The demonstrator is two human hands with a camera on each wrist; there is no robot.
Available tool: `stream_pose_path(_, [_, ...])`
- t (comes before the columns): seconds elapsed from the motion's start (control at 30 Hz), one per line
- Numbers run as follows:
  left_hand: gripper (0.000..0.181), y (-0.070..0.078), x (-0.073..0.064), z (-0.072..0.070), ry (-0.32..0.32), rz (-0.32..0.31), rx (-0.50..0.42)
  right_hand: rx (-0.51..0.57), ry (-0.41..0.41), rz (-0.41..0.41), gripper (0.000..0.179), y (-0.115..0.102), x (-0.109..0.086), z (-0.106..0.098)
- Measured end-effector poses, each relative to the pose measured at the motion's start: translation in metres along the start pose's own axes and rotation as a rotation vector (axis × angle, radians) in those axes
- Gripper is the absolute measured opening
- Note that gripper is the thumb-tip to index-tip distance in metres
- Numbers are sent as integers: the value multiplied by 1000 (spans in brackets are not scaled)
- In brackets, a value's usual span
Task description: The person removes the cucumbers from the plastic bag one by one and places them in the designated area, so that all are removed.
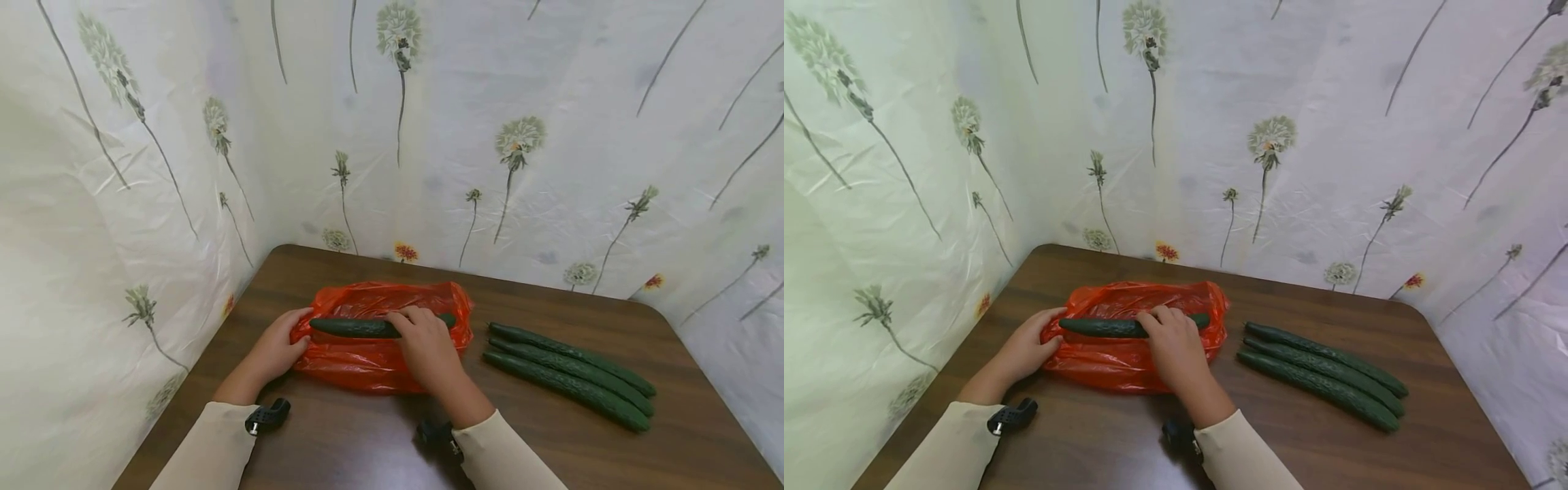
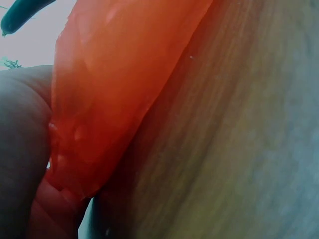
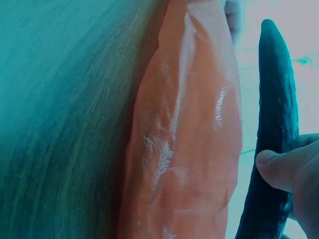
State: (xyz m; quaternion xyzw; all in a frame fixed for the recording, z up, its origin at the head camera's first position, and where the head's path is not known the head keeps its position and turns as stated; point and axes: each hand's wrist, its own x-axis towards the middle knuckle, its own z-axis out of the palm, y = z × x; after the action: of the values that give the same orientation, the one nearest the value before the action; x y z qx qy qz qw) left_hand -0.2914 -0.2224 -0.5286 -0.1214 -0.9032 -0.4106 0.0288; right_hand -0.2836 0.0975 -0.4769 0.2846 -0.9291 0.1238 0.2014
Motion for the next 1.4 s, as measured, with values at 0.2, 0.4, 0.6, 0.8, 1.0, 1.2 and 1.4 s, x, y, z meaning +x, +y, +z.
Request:
stream_pose_path(0.2, [59,2,1,0,2,-9,4,-33,29,23,45,0,-11,-9])
stream_pose_path(0.4, [58,1,3,-2,14,0,10,-56,25,61,46,4,-22,-16])
stream_pose_path(0.6, [58,-2,3,-2,14,4,14,-102,45,84,46,12,-36,-21])
stream_pose_path(0.8, [58,-2,0,0,11,-12,14,-115,42,121,47,22,-50,-23])
stream_pose_path(1.0, [59,-2,0,1,1,-23,7,-116,34,155,49,36,-66,-28])
stream_pose_path(1.2, [59,0,0,2,3,-18,2,-137,48,168,49,52,-80,-32])
stream_pose_path(1.4, [59,1,0,5,-2,-20,8,-146,56,168,45,59,-92,-37])
